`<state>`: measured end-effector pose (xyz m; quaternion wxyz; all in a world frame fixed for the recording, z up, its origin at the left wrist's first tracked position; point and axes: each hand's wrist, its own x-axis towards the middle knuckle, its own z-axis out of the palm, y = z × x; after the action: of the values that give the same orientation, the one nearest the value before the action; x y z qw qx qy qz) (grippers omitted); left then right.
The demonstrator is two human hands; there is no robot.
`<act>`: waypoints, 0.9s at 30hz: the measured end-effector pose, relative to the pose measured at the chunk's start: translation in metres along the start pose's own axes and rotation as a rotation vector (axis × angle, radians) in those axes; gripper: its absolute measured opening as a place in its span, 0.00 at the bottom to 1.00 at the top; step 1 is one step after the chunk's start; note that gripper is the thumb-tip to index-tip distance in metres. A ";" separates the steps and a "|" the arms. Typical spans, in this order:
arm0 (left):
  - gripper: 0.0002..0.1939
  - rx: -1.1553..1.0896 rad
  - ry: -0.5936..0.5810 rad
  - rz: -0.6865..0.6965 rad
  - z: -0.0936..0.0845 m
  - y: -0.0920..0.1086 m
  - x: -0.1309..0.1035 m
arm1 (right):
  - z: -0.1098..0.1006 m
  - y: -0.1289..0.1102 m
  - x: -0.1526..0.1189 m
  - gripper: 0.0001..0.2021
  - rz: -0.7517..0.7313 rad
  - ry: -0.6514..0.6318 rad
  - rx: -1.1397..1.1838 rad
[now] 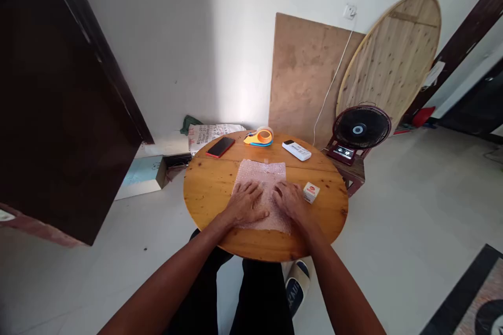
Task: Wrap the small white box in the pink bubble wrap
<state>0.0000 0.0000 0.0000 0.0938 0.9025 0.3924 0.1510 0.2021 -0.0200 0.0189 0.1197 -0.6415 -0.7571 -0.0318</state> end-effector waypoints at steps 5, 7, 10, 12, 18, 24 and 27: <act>0.45 -0.030 0.033 -0.022 0.003 -0.002 0.001 | -0.010 0.005 -0.009 0.25 -0.056 -0.131 -0.029; 0.46 -0.050 0.038 -0.031 0.001 -0.002 0.000 | -0.011 0.007 -0.014 0.27 -0.068 -0.149 -0.002; 0.41 -0.080 0.056 -0.069 -0.003 -0.003 0.000 | -0.011 0.010 -0.019 0.27 -0.073 -0.160 0.041; 0.34 -0.090 0.079 -0.099 -0.004 -0.003 -0.001 | -0.009 0.010 -0.021 0.27 -0.081 -0.153 0.050; 0.24 -0.039 0.057 -0.098 -0.003 -0.007 0.003 | 0.005 0.009 -0.025 0.26 -0.040 -0.089 0.037; 0.29 -0.040 -0.100 0.002 -0.019 -0.021 0.015 | 0.012 0.011 -0.024 0.26 -0.030 -0.064 0.022; 0.26 -0.029 -0.057 -0.005 -0.024 -0.019 0.010 | 0.011 0.010 -0.023 0.26 -0.022 -0.052 0.021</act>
<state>-0.0147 0.0213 0.0190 0.1184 0.9040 0.3895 0.1308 0.2138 -0.0385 0.0022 0.1063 -0.6325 -0.7672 -0.0084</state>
